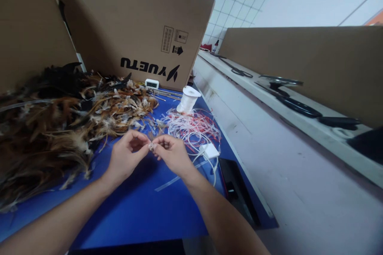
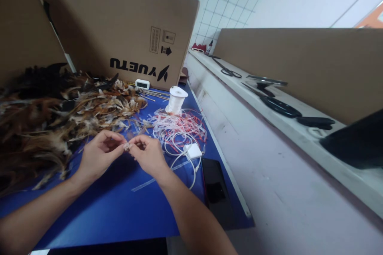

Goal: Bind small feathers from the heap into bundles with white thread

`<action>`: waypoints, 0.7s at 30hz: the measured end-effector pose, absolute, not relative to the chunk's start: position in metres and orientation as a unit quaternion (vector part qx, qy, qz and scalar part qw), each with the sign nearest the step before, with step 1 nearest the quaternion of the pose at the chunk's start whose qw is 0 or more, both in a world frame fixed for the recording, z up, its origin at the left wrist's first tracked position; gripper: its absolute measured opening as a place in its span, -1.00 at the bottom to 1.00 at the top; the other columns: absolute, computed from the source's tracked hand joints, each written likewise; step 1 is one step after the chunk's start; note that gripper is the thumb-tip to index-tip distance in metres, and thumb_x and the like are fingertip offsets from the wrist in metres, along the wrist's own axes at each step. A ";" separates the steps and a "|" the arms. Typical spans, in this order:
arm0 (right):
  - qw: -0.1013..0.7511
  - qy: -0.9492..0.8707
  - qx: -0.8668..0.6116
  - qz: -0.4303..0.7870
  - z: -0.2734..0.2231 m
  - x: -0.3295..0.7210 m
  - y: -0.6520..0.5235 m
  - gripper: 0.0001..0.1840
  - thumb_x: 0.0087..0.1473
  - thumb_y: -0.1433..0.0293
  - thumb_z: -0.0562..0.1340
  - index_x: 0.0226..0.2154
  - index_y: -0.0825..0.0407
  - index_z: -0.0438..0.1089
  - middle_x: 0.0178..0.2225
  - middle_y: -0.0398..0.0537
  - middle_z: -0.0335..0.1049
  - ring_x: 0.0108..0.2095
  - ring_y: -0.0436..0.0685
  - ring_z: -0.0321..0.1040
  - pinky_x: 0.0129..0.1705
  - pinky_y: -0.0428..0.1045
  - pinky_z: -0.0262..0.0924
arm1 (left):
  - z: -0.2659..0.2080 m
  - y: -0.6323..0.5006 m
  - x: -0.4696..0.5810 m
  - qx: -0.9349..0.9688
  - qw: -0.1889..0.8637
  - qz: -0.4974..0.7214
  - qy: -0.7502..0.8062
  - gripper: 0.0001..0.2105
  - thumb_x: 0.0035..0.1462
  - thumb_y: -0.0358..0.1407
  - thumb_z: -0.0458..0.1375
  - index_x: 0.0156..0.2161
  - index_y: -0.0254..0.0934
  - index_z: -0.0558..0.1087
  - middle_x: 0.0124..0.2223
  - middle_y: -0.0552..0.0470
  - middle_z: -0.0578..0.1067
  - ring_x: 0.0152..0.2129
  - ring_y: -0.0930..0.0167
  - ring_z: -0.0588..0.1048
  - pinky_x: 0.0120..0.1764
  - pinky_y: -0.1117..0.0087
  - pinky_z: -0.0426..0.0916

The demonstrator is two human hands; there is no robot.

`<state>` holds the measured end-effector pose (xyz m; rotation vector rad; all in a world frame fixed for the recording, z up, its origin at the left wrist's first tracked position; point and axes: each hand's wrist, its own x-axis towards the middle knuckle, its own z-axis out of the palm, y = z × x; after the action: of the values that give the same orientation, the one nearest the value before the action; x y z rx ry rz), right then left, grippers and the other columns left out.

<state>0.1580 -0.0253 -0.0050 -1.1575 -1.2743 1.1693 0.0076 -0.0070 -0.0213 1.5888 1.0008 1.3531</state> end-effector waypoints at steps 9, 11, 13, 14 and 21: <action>0.504 -0.567 -0.490 0.429 -0.008 0.159 -0.026 -0.95 0.01 0.39 0.21 -0.44 0.02 0.33 -0.57 -0.20 0.38 -0.53 -0.02 0.37 -0.48 -0.10 0.27 | -0.024 -0.002 0.006 0.563 0.492 0.542 0.382 -0.75 -0.04 -0.27 0.32 -0.32 -0.25 0.33 -0.38 0.09 0.52 -0.46 0.43 0.53 -0.30 0.39 0.46; 0.502 -0.586 -0.499 0.395 -0.008 0.160 -0.027 -0.96 0.04 0.39 0.18 -0.41 0.02 0.33 -0.53 -0.19 0.42 -0.49 0.00 0.40 -0.43 -0.08 0.30 | -0.024 -0.001 0.006 0.546 0.507 0.545 0.385 -0.74 -0.06 -0.28 0.33 -0.32 -0.26 0.33 -0.38 0.09 0.52 -0.45 0.43 0.53 -0.29 0.39 0.46; 0.496 -0.604 -0.511 0.357 -0.009 0.161 -0.028 -0.94 0.07 0.39 0.16 -0.39 0.01 0.33 -0.49 -0.18 0.44 -0.46 0.01 0.42 -0.39 -0.06 0.32 | -0.024 -0.001 0.008 0.529 0.518 0.550 0.387 -0.73 -0.08 -0.28 0.35 -0.33 -0.27 0.34 -0.39 0.10 0.52 -0.46 0.44 0.53 -0.28 0.39 0.46; 0.495 -0.611 -0.516 0.340 -0.009 0.161 -0.029 -0.94 0.08 0.38 0.15 -0.38 0.01 0.33 -0.47 -0.17 0.44 -0.45 0.01 0.42 -0.37 -0.06 0.32 | -0.024 -0.001 0.009 0.520 0.523 0.553 0.387 -0.72 -0.09 -0.28 0.35 -0.34 -0.28 0.34 -0.40 0.10 0.51 -0.46 0.45 0.53 -0.28 0.40 0.46; 0.481 -0.650 -0.523 0.271 -0.009 0.161 -0.029 -0.91 0.11 0.39 0.11 -0.37 0.00 0.32 -0.46 -0.18 0.43 -0.46 0.00 0.40 -0.32 -0.06 0.31 | -0.026 0.001 0.010 0.487 0.545 0.563 0.387 -0.70 -0.13 -0.27 0.38 -0.35 -0.30 0.36 -0.41 0.11 0.51 -0.46 0.47 0.53 -0.28 0.44 0.44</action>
<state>0.1615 -0.0294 -0.0094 -1.2752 -1.5850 0.6612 0.0101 0.0012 -0.0263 1.1558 0.9176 1.3349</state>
